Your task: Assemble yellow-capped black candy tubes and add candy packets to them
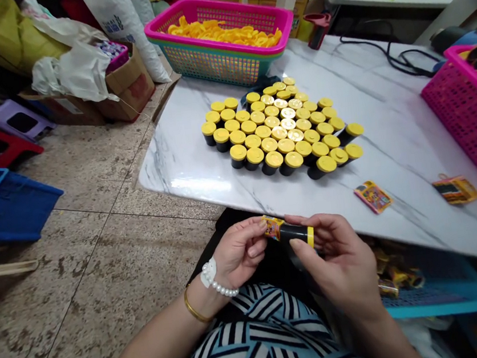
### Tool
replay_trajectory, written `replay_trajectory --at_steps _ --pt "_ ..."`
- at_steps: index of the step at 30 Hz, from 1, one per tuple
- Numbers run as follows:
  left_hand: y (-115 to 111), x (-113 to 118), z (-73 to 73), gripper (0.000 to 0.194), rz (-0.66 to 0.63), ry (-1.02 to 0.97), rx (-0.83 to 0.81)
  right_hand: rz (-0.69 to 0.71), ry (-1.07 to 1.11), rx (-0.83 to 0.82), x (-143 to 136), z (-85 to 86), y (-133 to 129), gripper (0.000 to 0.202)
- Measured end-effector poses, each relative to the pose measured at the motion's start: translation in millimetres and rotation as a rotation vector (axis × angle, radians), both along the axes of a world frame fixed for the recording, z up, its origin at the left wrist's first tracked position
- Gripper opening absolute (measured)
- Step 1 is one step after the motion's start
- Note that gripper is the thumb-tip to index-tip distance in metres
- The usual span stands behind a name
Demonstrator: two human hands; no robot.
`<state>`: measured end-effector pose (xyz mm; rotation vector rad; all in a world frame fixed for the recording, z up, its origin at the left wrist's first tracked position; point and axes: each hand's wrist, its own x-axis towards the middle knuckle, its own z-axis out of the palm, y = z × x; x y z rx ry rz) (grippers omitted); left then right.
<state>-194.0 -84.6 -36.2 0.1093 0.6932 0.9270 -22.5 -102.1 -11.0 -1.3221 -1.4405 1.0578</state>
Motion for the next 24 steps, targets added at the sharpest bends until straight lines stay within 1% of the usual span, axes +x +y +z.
replay_trajectory --at_steps 3,7,10,13,16,18,21,22,24 --pt "-1.2 1.1 -0.6 0.023 -0.027 0.039 0.021 -0.015 -0.031 -0.013 -0.2 -0.2 -0.1 0.026" --pt "-3.1 1.6 -1.8 0.022 -0.021 0.110 0.061 -0.025 0.018 -0.035 -2.9 -2.1 4.3 0.023" --pt "-2.3 0.7 -5.5 0.022 -0.012 0.048 0.015 0.020 0.027 -0.058 -3.5 -3.8 4.9 0.021" --pt "-1.8 -0.2 -9.8 0.021 -0.005 -0.035 -0.044 0.062 -0.066 -0.060 -1.5 -4.0 3.1 0.022" --pt "-2.7 0.5 -11.2 0.022 0.003 -0.048 -0.058 0.062 -0.208 0.003 -0.7 -5.7 0.5 0.025" --pt "-3.7 1.5 -10.2 0.022 0.020 -0.004 -0.031 0.012 -0.241 0.079 -2.7 -9.6 -1.7 0.029" --pt "-6.3 3.1 -7.8 0.025 0.059 0.100 0.010 -0.065 -0.203 0.189 -7.1 -18.3 -5.7 0.038" --pt "-7.7 3.6 -7.3 0.026 0.068 0.130 0.016 -0.055 -0.174 0.200 -8.1 -21.1 -7.0 0.039" --pt "-11.4 4.7 -7.0 0.029 0.062 0.180 0.020 0.009 -0.111 0.185 -7.7 -25.0 -8.6 0.040"
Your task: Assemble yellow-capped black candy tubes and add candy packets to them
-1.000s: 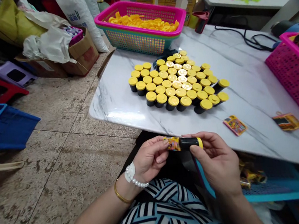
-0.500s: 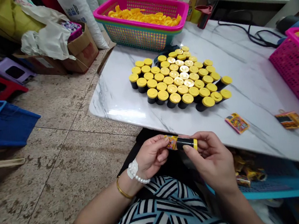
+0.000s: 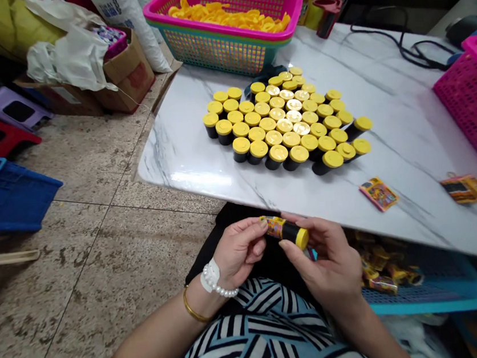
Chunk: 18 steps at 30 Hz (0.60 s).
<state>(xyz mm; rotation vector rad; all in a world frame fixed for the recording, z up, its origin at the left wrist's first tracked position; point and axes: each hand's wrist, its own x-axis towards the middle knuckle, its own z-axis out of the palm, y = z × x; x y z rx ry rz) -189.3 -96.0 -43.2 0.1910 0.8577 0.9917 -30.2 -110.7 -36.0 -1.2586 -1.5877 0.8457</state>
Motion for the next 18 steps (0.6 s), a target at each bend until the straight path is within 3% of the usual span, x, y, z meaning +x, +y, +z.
replay_trajectory --at_steps 6,9,12,15,18 --pt "-9.6 -0.9 1.3 0.035 0.036 0.180 0.059 0.052 0.048 0.027 15.8 2.1 3.2 0.040" --pt "-10.4 -5.0 2.3 0.046 -0.105 0.148 0.160 0.075 0.038 0.030 22.1 7.3 4.4 0.040" --pt "-10.5 -7.9 0.7 0.044 -0.235 0.103 0.212 0.169 -0.050 -0.005 26.1 12.1 1.8 0.040" --pt "-10.4 -3.8 -3.1 0.038 -0.280 0.143 0.210 0.231 -0.176 0.022 30.5 13.4 -3.4 0.039" --pt "-7.8 8.1 -8.1 0.040 -0.309 0.187 0.223 0.180 -0.260 0.084 34.6 8.1 -7.1 0.036"
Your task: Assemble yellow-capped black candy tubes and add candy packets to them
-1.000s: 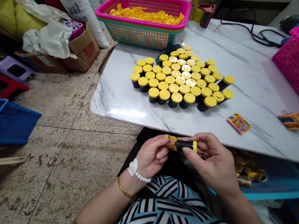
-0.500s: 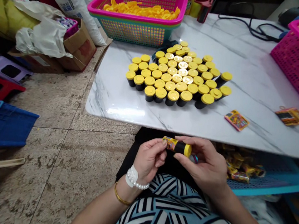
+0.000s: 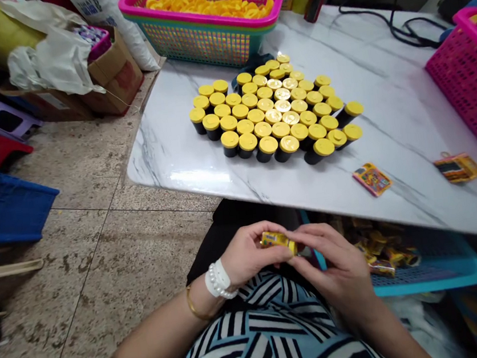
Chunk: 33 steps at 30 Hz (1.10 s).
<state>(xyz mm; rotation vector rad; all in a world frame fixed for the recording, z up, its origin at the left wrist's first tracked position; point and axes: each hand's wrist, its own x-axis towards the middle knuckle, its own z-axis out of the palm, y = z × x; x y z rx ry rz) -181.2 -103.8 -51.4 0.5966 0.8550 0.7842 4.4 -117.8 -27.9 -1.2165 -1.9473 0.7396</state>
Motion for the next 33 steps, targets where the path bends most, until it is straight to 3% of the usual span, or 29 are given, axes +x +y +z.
replay_trajectory --at_steps 3,6,8,11,13,17,20,24,28,30,33 --pt "5.5 9.9 -6.6 0.047 -0.036 -0.007 0.015 -0.105 -0.014 0.015 4.3 -9.9 -1.1 0.035" --pt "9.8 10.0 -12.4 0.051 -0.097 -0.045 -0.050 -0.119 -0.019 0.080 9.7 -18.4 -2.7 0.037" --pt "9.9 7.0 -14.1 0.047 -0.094 -0.044 -0.080 -0.101 -0.016 0.117 12.7 -21.0 -5.1 0.037" --pt "5.8 5.7 -11.1 0.039 -0.062 0.009 0.003 -0.145 0.035 0.083 13.6 -21.9 -9.6 0.035" --pt "3.1 8.3 -5.7 0.035 -0.066 0.084 0.124 -0.236 0.166 -0.057 12.5 -23.3 -12.1 0.030" --pt "4.5 16.5 4.9 0.024 -0.126 0.292 0.485 -0.335 0.586 -0.554 11.0 -32.2 -14.9 0.020" --pt "8.3 19.6 6.1 0.024 -0.172 0.323 0.600 -0.330 0.715 -0.710 11.9 -38.1 -16.1 0.022" --pt "10.0 18.7 -1.6 0.054 -0.107 0.216 0.327 -0.358 0.681 -0.524 14.8 -38.3 -16.3 0.029" --pt "8.0 18.0 -5.9 0.042 -0.146 0.235 0.146 -0.323 0.488 -0.313 15.4 -36.6 -15.8 0.025" --pt "7.5 18.4 -4.1 0.034 -0.151 0.268 0.188 -0.334 0.503 -0.343 13.4 -37.9 -15.7 0.024" --pt "10.0 17.4 -0.3 0.027 -0.135 0.408 0.415 -0.378 0.656 -0.540 9.6 -43.2 -15.5 0.024"
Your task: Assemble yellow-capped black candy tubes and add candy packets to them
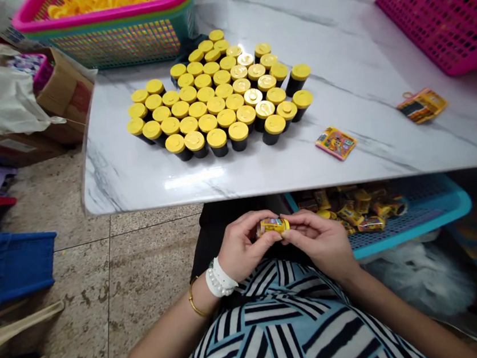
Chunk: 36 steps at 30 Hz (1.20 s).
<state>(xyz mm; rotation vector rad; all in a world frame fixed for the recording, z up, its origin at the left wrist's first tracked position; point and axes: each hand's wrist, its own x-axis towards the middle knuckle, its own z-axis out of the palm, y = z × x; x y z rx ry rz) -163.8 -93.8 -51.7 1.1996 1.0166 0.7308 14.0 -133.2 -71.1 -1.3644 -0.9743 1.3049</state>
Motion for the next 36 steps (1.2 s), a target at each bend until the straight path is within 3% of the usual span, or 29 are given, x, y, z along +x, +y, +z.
replay_trajectory --at_steps 2,5,10,13,16,22,28,31,33,36 --pt "2.9 -1.9 0.6 0.025 -0.055 0.084 0.133 0.014 0.091 -0.131 -1.7 -4.3 0.3 0.025" --pt "3.6 -4.3 -2.6 0.025 -0.114 0.049 0.119 0.040 0.149 -0.208 -3.7 -8.0 0.0 0.026" --pt "-8.0 -6.3 -12.6 0.037 -0.028 -0.173 -0.224 0.043 -0.029 0.074 -7.3 -7.7 -2.8 0.025" --pt "-12.7 -8.8 -16.7 0.038 0.010 -0.195 -0.306 0.109 -0.165 0.191 -6.3 -11.6 -3.0 0.026" --pt "-12.8 -11.1 -19.1 0.037 0.031 -0.177 -0.271 0.136 -0.234 0.243 -3.7 -16.7 -2.4 0.026" --pt "-14.3 -14.1 -26.8 0.032 -0.055 -0.182 -0.165 0.127 -0.358 0.333 -4.2 -11.9 -5.9 0.028" --pt "-21.1 -17.4 -44.2 0.029 -0.037 -0.005 0.104 0.009 -0.136 0.087 -15.0 -21.6 -8.8 0.020" --pt "-21.9 -17.6 -51.1 0.029 -0.038 0.067 0.183 0.021 -0.057 0.007 -17.0 -29.0 -9.4 0.020" --pt "-21.1 -16.7 -50.9 0.031 -0.057 0.098 0.138 0.038 -0.118 0.061 -15.8 -29.2 -11.5 0.020" --pt "-18.5 -14.5 -44.4 0.034 -0.087 0.061 -0.074 0.087 -0.303 0.230 -11.6 -24.3 -17.6 0.025"
